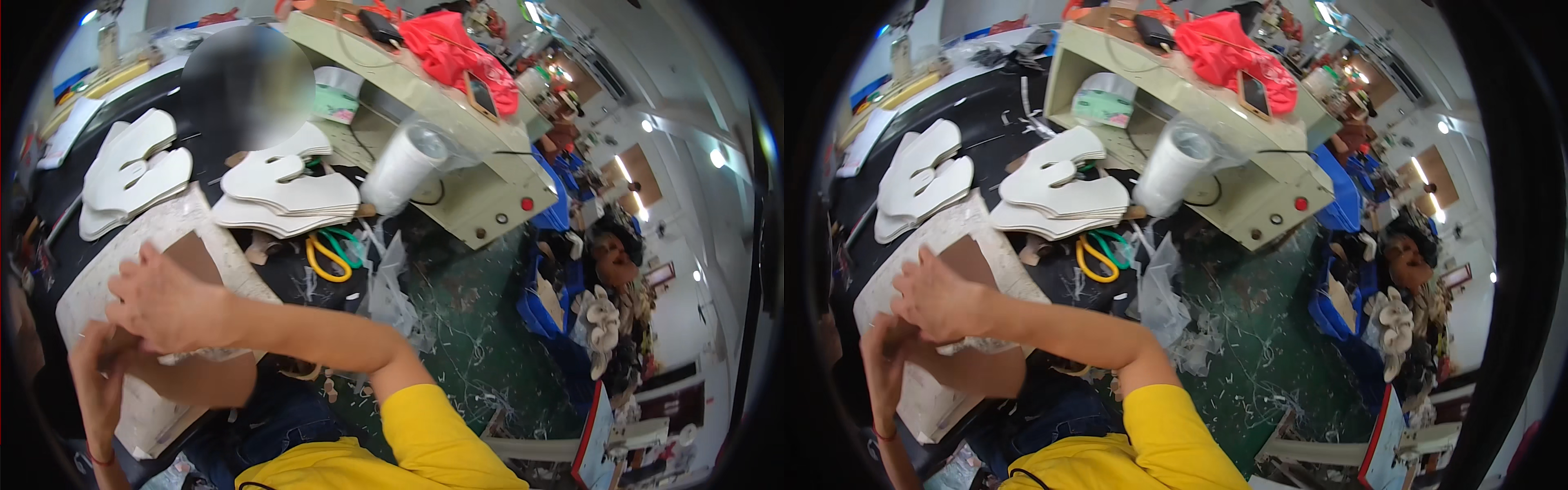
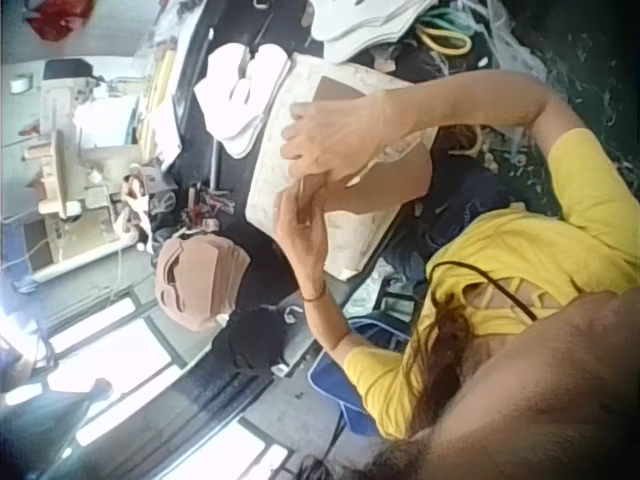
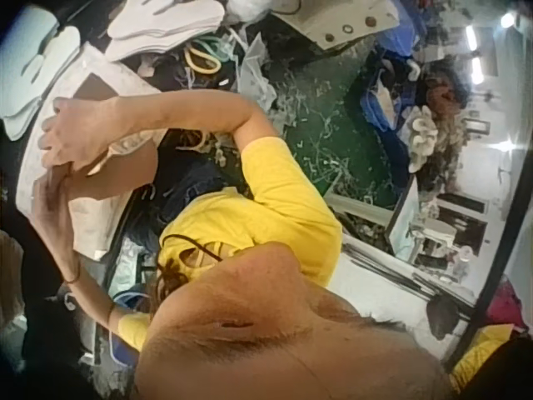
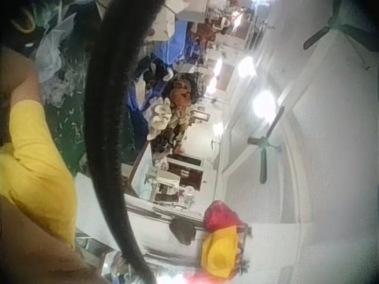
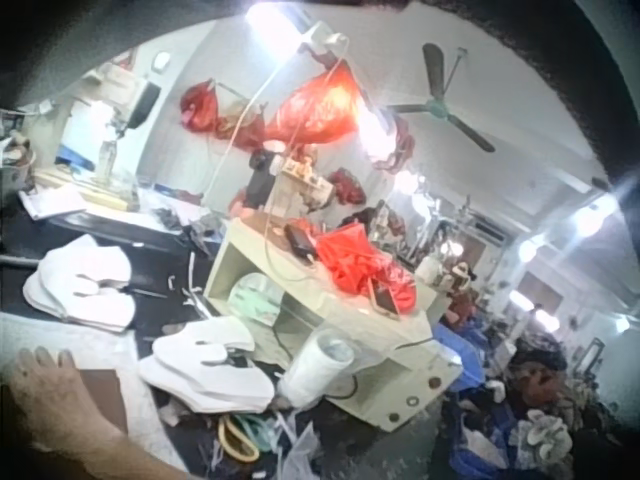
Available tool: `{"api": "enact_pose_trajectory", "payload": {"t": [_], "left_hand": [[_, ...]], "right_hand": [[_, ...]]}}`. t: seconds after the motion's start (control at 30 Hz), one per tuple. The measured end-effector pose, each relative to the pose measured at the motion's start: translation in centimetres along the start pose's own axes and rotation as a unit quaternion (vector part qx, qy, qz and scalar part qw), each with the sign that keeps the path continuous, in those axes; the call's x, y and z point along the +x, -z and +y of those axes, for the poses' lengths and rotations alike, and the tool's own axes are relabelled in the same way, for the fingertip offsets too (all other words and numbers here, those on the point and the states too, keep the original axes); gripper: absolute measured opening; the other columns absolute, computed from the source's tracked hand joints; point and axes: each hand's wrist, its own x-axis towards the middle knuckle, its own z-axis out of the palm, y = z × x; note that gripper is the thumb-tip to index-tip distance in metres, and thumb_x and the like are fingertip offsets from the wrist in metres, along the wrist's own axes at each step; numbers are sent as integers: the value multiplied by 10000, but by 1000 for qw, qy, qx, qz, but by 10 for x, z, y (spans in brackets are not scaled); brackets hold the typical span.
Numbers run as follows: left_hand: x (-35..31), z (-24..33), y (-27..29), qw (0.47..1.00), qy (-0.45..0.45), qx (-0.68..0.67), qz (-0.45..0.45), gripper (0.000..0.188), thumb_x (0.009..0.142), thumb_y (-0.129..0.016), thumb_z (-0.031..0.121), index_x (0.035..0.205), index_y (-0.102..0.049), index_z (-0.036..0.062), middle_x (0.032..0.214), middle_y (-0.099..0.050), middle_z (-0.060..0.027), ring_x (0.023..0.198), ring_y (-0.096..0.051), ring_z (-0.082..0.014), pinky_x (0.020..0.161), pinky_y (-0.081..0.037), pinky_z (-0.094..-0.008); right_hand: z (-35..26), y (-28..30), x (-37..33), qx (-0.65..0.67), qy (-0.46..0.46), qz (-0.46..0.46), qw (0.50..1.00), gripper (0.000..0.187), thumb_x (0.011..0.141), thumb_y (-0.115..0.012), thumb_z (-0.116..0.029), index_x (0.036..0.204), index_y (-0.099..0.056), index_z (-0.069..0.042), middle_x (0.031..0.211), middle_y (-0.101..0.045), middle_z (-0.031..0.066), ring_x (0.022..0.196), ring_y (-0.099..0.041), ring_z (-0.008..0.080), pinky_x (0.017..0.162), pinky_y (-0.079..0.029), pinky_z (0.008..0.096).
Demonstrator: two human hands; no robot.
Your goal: Hammering and assembling components of shoe uppers at a manufacturing workstation.
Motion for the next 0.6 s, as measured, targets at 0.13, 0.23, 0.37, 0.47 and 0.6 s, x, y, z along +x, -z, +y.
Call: {"api": "enact_pose_trajectory", "payload": {"t": [0.13,0.23,0.37,0.47,0.6], "left_hand": [[10,30,22,953,-46,-155,256,352,889,-522,149,1216,-484,25,1221,-521,-105,1114,-503,-204,960,-365,-302],[-3,21,-2,718,-115,-680,97,564,935,-372,483,1299,-428,56,1316,-466,-73,1170,-467,-199,1024,-311,-350],[-33,13,-47,530,5,-839,119,659,905,-323,569,1335,-392,74,1307,-482,-76,1187,-459,-238,1042,-294,-375],[-40,-2,-62,563,109,-792,207,676,908,-296,571,1345,-366,59,1333,-449,-100,1215,-427,-251,1055,-277,-376],[-54,-7,-61,581,143,-779,188,699,918,-224,581,1355,-340,48,1358,-409,-112,1241,-389,-255,1065,-258,-378]], "right_hand": [[-14,62,17,-54,41,264,962,127,646,-558,-110,719,-601,-16,718,-525,64,757,-512,225,645,-371,343],[-35,75,17,-147,64,223,962,317,647,-579,-101,933,-627,29,979,-618,130,723,-509,200,600,-368,305],[-60,-12,-12,-72,28,88,993,383,691,-570,-71,1068,-636,-54,1098,-612,43,691,-476,150,621,-356,267],[-75,-56,-22,105,-11,54,993,314,740,-606,-51,1049,-605,4,1097,-594,96,809,-549,230,718,-424,326],[-74,-79,-16,299,-91,70,947,219,741,-641,8,958,-609,0,972,-603,105,854,-577,284,737,-472,349]]}}
